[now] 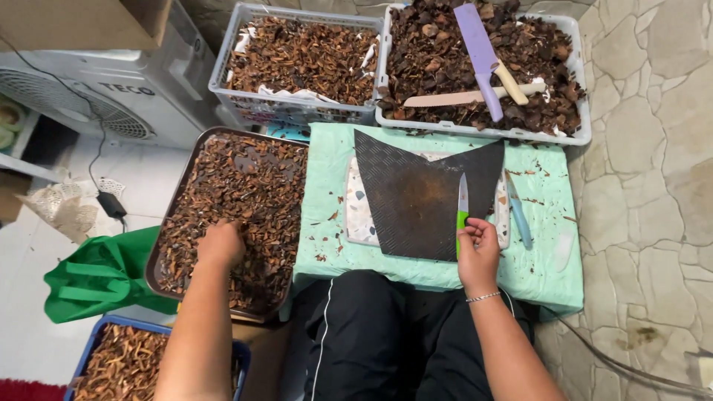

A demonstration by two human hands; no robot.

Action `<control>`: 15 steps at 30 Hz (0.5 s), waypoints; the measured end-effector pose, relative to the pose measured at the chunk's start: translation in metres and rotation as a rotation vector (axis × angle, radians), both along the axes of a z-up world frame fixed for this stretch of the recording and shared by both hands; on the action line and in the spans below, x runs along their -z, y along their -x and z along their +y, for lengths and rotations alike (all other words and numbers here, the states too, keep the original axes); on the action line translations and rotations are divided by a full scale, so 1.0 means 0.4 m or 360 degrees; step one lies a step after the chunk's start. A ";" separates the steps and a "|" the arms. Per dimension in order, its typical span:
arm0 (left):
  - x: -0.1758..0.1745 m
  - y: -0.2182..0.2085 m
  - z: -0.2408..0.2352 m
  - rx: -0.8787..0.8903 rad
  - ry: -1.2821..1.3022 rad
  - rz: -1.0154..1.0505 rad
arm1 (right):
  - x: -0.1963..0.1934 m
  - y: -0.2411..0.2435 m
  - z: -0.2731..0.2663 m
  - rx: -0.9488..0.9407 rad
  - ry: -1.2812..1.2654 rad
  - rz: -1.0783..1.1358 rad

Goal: Scraping the surface of a triangular wooden piece with a small knife to smooth or shape it.

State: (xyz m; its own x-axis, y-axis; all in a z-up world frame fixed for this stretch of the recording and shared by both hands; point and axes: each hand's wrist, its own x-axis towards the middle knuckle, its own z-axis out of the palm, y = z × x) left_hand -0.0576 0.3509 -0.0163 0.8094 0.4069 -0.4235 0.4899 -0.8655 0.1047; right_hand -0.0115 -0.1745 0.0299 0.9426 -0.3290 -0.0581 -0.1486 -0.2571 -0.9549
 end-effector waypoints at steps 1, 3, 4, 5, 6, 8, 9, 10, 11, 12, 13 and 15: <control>-0.004 0.001 -0.009 0.0085 -0.0023 0.0033 | -0.012 0.006 0.006 -0.0011 -0.0010 -0.0002; -0.018 0.000 -0.030 0.0077 -0.0041 0.0037 | -0.010 0.004 0.004 -0.0010 -0.0022 0.0003; -0.027 0.000 -0.041 0.0064 -0.0064 0.0034 | -0.009 0.004 0.003 -0.0014 -0.0039 0.0001; -0.027 -0.002 -0.044 0.0064 -0.0062 0.0039 | -0.009 0.002 0.003 -0.0014 -0.0037 0.0006; -0.029 -0.004 -0.048 0.0025 -0.0048 0.0029 | -0.010 0.001 0.004 -0.0020 -0.0031 0.0003; -0.044 0.005 -0.058 -0.0016 -0.0035 0.0025 | -0.009 0.003 0.005 -0.0029 -0.0025 0.0005; -0.057 0.006 -0.065 -0.0067 0.0018 -0.0010 | -0.008 0.002 0.005 -0.0030 -0.0030 -0.0005; -0.071 0.008 -0.072 -0.0117 0.0071 -0.0045 | -0.006 0.001 0.004 -0.0030 -0.0035 -0.0016; -0.064 0.011 -0.073 -0.0117 0.0072 -0.0048 | -0.012 0.003 0.007 -0.0031 -0.0033 -0.0019; -0.057 0.014 -0.074 -0.0093 0.0024 -0.0084 | -0.018 0.004 0.009 -0.0030 -0.0028 -0.0002; -0.051 0.017 -0.074 -0.0068 -0.0023 -0.0118 | -0.023 0.006 0.011 -0.0028 -0.0024 0.0016; -0.029 0.022 -0.073 -0.0078 -0.0045 -0.0151 | -0.019 0.005 0.010 -0.0025 -0.0025 0.0016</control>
State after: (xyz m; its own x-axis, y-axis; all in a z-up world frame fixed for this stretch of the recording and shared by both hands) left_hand -0.0662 0.3216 -0.0045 0.8242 0.4576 -0.3336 0.5206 -0.8441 0.1283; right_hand -0.0133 -0.1705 0.0376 0.9470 -0.3129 -0.0728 -0.1543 -0.2444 -0.9573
